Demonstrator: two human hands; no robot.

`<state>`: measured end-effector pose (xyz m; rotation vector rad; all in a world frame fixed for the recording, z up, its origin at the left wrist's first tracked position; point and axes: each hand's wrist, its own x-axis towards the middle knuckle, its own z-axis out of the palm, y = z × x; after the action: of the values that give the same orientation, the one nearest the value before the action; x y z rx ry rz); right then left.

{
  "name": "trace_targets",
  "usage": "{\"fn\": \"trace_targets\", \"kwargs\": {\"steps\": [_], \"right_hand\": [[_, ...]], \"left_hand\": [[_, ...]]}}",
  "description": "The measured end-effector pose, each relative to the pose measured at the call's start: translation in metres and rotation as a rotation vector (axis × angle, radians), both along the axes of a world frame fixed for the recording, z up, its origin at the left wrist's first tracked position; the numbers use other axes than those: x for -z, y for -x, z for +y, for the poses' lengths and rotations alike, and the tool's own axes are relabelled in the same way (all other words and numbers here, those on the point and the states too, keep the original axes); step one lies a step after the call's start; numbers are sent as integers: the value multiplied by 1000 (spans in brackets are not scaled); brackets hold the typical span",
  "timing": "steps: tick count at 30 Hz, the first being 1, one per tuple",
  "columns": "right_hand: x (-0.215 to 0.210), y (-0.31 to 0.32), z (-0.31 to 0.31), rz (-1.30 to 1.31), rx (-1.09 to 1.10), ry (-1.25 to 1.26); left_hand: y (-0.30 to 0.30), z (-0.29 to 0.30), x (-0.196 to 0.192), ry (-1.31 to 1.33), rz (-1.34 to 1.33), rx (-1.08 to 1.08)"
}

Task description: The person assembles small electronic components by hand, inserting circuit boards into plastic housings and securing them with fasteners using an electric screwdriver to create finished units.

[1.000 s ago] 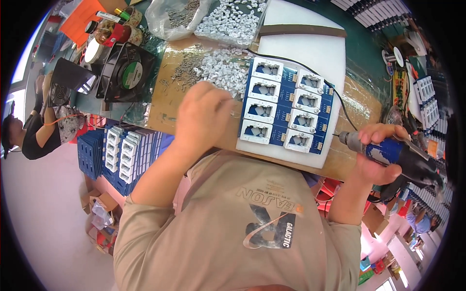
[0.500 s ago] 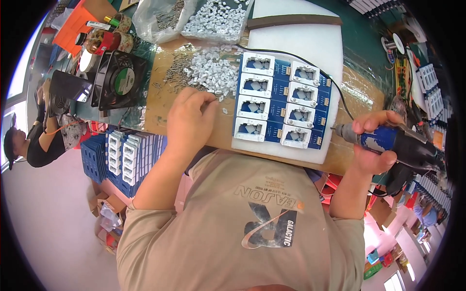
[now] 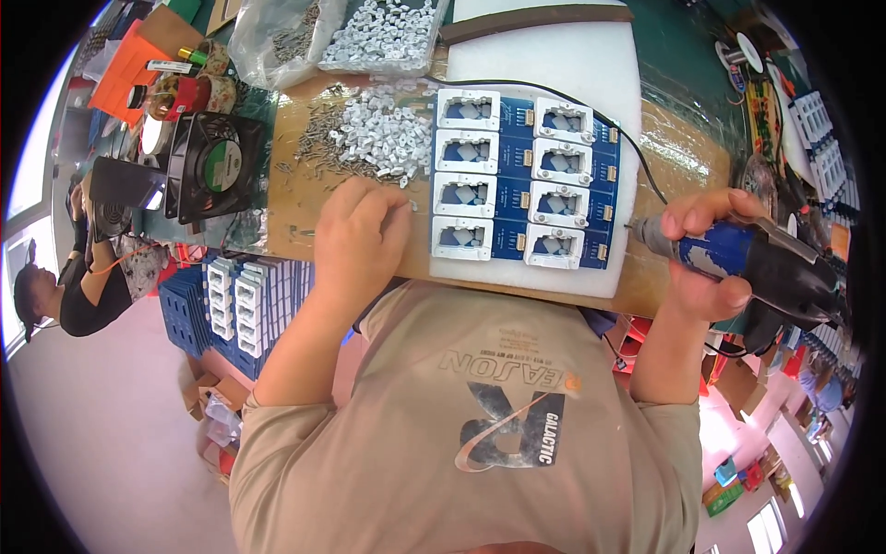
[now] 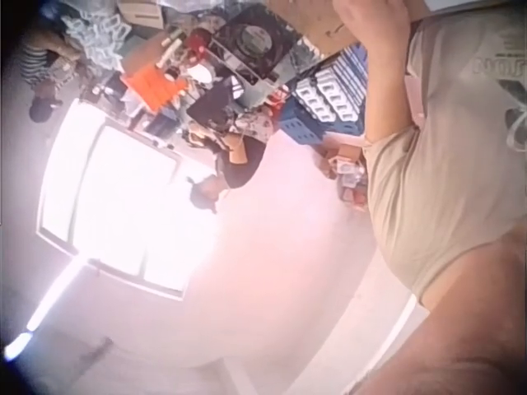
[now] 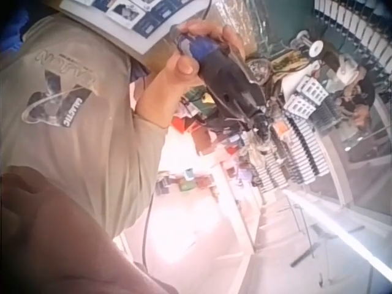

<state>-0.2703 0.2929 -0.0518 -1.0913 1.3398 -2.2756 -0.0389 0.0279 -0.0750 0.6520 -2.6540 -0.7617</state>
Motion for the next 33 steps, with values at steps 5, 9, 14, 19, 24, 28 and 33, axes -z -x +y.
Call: {"fn": "trace_targets", "kwargs": {"steps": [5,9,14,19,24,28,33], "right_hand": [[0,0,3,-11,-4,1],[-1,-8,1,-31,51,4],[2,-7,0,29,29,26],[-1,-8,1,63,32,-33],[-5,-13,-2,-2,83,-3],[1,-6,7,108,63,-40],[-16,-1,13,110,7,163]], "left_hand": [[2,-2,1,250,80,164],[-1,-8,3,269,97,296],[-2,-14,-1,105,33,232],[8,-23,-13,-15,-89,262],[12,-25,-15,-33,-147,286],[10,-22,-7,51,-64,324],[7,-3,-17,110,106,176]]}}
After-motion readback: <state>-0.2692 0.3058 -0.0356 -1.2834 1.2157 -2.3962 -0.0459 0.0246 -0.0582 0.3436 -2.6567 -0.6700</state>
